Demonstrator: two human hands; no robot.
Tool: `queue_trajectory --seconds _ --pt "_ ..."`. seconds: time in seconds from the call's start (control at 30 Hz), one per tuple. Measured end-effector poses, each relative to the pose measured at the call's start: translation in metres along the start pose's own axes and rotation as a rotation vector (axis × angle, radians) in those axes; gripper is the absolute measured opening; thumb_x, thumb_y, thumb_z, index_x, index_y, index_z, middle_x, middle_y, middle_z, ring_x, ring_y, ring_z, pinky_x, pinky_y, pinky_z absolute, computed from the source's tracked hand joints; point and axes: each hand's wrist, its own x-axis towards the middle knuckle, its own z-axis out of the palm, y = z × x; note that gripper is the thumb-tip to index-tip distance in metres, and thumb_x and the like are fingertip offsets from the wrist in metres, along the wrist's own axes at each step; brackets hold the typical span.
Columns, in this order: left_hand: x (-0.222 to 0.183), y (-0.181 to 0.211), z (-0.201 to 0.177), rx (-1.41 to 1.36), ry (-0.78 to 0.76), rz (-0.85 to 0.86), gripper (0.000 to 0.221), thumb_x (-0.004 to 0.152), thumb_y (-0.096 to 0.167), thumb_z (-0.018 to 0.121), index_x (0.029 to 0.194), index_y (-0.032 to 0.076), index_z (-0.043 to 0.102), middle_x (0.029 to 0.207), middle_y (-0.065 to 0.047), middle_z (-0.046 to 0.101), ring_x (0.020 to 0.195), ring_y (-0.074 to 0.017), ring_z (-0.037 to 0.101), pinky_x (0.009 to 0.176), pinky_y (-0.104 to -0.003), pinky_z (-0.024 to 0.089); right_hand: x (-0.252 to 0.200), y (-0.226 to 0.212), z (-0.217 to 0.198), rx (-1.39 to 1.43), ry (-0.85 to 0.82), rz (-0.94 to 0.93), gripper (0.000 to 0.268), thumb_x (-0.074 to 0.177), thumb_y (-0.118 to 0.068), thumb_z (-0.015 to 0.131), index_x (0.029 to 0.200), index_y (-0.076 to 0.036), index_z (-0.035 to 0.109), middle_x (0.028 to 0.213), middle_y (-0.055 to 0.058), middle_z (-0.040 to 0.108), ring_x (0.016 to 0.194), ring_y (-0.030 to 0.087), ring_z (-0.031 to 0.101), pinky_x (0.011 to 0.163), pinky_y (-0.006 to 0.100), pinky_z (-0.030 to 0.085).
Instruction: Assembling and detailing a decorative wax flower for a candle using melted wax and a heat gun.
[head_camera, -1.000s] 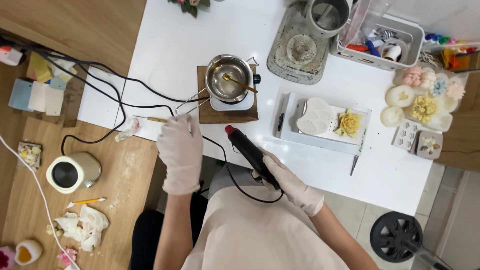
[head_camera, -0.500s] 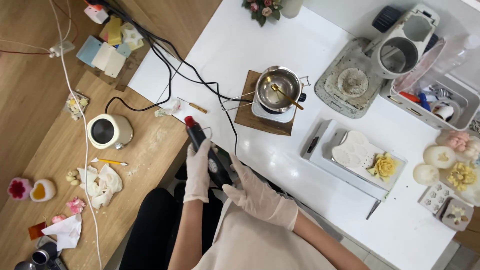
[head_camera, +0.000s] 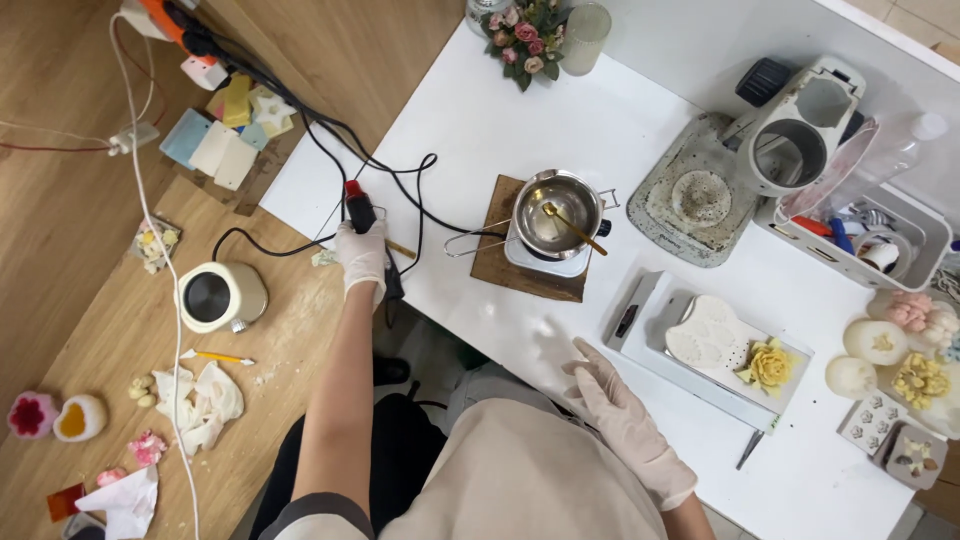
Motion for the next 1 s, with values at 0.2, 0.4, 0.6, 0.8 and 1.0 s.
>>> queue_trajectory --seconds 0.2,0.4,0.6,0.8,1.0 --pt "0.040 -0.022 0.026 0.109 0.046 0.142 0.043 0.084 0.017 0.082 0.116 -0.004 0.062 0.099 -0.015 0.070 0.082 -0.0241 0.067 0.074 -0.037 0.053 -0.004 0.001 -0.010 -0.004 0.144 0.045 0.054 0.100 -0.032 0.051 0.153 -0.019 0.049 0.119 0.002 0.070 0.091 0.012 0.061 0.090 0.026 0.051" --pt "-0.005 0.034 0.021 0.473 0.222 0.172 0.083 0.079 0.025 0.084 0.139 -0.013 0.040 0.122 -0.032 0.057 0.106 -0.0427 0.061 0.090 -0.049 0.050 0.047 0.029 -0.012 0.185 0.331 -0.051 0.066 0.095 -0.026 0.063 0.155 -0.012 0.040 0.105 0.005 0.066 0.086 0.013 0.059 0.081 0.028 0.051" --pt "-0.090 0.084 0.018 0.452 -0.382 0.596 0.043 0.107 0.034 0.054 0.135 0.002 0.062 0.128 -0.022 0.068 0.116 -0.0356 0.065 0.100 -0.045 0.052 0.125 -0.004 -0.008 0.152 0.606 -0.283 0.082 0.090 -0.023 0.076 0.158 -0.006 0.034 0.092 0.003 0.060 0.082 0.011 0.057 0.075 0.025 0.052" --pt "-0.075 0.129 0.063 0.371 -1.307 -0.169 0.072 0.098 0.066 0.039 0.120 0.005 0.068 0.102 -0.015 0.078 0.097 -0.0262 0.074 0.090 -0.036 0.056 0.153 -0.052 -0.005 0.111 0.711 -0.129 0.052 0.089 -0.022 0.078 0.134 -0.004 0.058 0.080 -0.002 0.061 0.072 0.007 0.057 0.065 0.023 0.050" --pt "-0.072 0.088 0.078 0.332 -1.535 -0.322 0.081 0.098 0.073 0.033 0.112 0.007 0.077 0.064 -0.001 0.057 0.060 -0.0109 0.053 0.059 -0.024 0.044 0.187 -0.035 -0.013 0.338 0.701 -0.299 0.018 0.091 -0.010 0.073 0.107 -0.002 0.075 0.079 -0.002 0.062 0.070 0.005 0.054 0.063 0.020 0.046"
